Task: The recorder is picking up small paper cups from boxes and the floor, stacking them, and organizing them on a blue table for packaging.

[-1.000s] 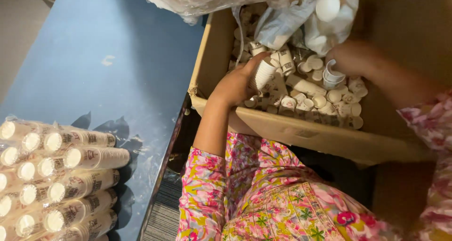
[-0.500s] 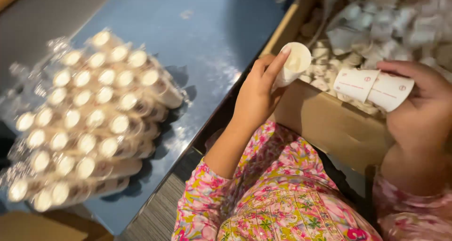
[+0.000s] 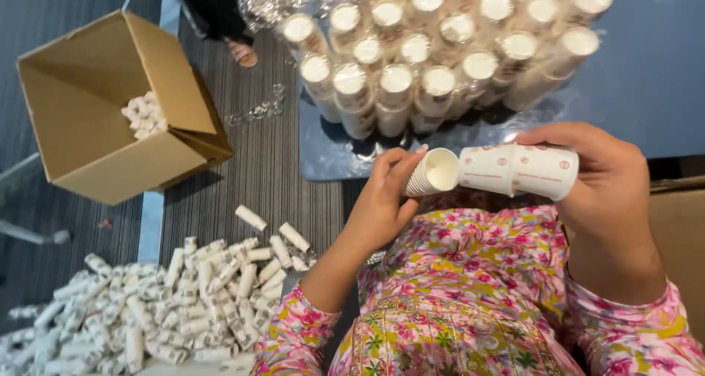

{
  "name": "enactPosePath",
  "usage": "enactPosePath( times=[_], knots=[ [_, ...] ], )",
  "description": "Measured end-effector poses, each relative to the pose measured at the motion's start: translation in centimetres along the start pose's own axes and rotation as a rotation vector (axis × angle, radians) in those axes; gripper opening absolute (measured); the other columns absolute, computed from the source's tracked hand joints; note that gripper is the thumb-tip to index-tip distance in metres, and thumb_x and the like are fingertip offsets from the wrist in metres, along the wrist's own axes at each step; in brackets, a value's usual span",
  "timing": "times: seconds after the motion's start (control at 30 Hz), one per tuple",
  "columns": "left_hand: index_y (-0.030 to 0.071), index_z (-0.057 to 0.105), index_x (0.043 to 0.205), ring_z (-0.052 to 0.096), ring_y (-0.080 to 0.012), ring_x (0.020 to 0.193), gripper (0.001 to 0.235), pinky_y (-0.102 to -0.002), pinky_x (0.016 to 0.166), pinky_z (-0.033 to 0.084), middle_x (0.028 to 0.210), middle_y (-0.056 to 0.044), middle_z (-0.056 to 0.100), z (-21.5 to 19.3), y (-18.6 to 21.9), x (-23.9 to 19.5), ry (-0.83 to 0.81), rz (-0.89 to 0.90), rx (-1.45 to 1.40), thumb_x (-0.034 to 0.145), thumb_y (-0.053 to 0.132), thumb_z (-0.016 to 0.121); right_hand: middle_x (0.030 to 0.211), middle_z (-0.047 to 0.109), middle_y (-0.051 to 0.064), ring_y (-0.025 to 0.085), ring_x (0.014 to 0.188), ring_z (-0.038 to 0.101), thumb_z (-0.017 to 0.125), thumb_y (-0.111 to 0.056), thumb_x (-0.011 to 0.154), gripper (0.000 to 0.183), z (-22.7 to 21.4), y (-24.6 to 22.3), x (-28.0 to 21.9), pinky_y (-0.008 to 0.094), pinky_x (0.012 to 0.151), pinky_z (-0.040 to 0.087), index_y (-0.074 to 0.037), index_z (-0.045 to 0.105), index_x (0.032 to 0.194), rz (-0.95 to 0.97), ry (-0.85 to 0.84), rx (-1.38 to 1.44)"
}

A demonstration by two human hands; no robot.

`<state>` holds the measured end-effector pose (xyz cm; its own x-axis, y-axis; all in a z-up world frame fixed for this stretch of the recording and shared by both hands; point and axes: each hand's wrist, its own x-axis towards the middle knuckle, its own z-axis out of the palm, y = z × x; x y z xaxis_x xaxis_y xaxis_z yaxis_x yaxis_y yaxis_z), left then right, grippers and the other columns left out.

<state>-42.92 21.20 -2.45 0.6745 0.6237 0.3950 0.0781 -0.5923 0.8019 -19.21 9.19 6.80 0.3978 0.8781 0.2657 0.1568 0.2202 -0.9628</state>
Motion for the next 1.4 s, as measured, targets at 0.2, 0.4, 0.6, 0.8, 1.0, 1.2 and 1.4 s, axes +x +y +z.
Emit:
enactPosePath(
  times=[0.2,0.4,0.6,0.8,1.0,1.2,1.4],
  knots=[
    [0.014,0.039,0.154,0.051,-0.0419,0.133,0.083,-0.047,0.117,0.044,0.140,-0.020,0.045,-2.0,-1.7,-1.6,0.108,-0.048,0.043,0.078,-0.003,0.068,0.106,0.076,0.009,0.019,0.094,0.074,0.069,0.004,0.090,0.025,4.3,0.3,4.2,0.029,0.083,0.057,-0.002,0.073,0.113,-0.073,-0.276,-0.519],
    [0.013,0.044,0.151,0.052,-0.0412,0.132,0.086,-0.048,0.116,0.041,0.142,-0.018,0.052,-1.2,-0.3,-0.4,0.097,-0.056,0.065,0.075,0.023,0.083,0.103,0.071,0.011,0.027,0.093,0.071,0.071,0.001,0.082,0.027,7.0,1.9,4.3,0.035,0.080,0.055,-0.006,0.073,0.107,-0.221,-0.388,-0.629],
    [0.014,0.057,0.142,0.060,-0.0345,0.126,0.074,-0.046,0.113,0.045,0.133,-0.011,0.065,-0.1,-0.5,-0.4,0.092,-0.138,0.047,0.081,0.046,0.084,0.100,0.070,0.010,0.024,0.081,0.067,0.072,0.000,0.082,0.024,6.8,2.9,3.6,0.034,0.071,0.053,-0.006,0.072,0.105,-0.123,-0.412,-0.636],
    [0.013,0.061,0.134,0.061,-0.0336,0.127,0.063,-0.045,0.112,0.044,0.132,-0.010,0.067,-0.4,-1.4,-0.9,0.139,-0.134,0.047,0.084,0.044,0.083,0.106,0.072,0.007,0.013,0.092,0.068,0.066,0.003,0.095,0.017,4.8,4.1,2.9,0.028,0.086,0.056,0.000,0.069,0.112,0.022,-0.288,-0.334],
    [0.014,0.057,0.141,0.060,-0.0327,0.128,0.068,-0.045,0.114,0.044,0.137,-0.010,0.065,-0.5,-1.4,-0.6,0.114,-0.084,-0.026,0.085,0.044,0.080,0.113,0.067,0.009,0.015,0.104,0.068,0.062,0.009,0.094,0.021,4.4,2.4,2.4,0.030,0.093,0.058,0.001,0.058,0.113,-0.061,-0.037,0.036],
    [0.020,0.059,0.142,0.059,-0.0314,0.127,0.068,-0.046,0.113,0.040,0.133,-0.006,0.064,-0.5,-0.5,-0.1,0.105,-0.077,0.141,0.084,0.048,0.080,0.117,0.071,0.012,0.016,0.104,0.070,0.060,0.007,0.104,0.013,2.9,4.3,1.8,0.029,0.095,0.058,0.000,0.060,0.115,-0.040,-0.115,0.109],
    [0.019,0.060,0.141,0.057,-0.0320,0.127,0.068,-0.047,0.111,0.039,0.132,-0.006,0.063,-0.3,0.1,0.1,0.097,-0.062,0.225,0.083,0.050,0.080,0.108,0.070,0.012,0.018,0.094,0.067,0.069,0.005,0.094,0.020,4.8,4.5,2.2,0.029,0.081,0.053,-0.003,0.074,0.112,-0.158,-0.241,-0.411]
  ],
)
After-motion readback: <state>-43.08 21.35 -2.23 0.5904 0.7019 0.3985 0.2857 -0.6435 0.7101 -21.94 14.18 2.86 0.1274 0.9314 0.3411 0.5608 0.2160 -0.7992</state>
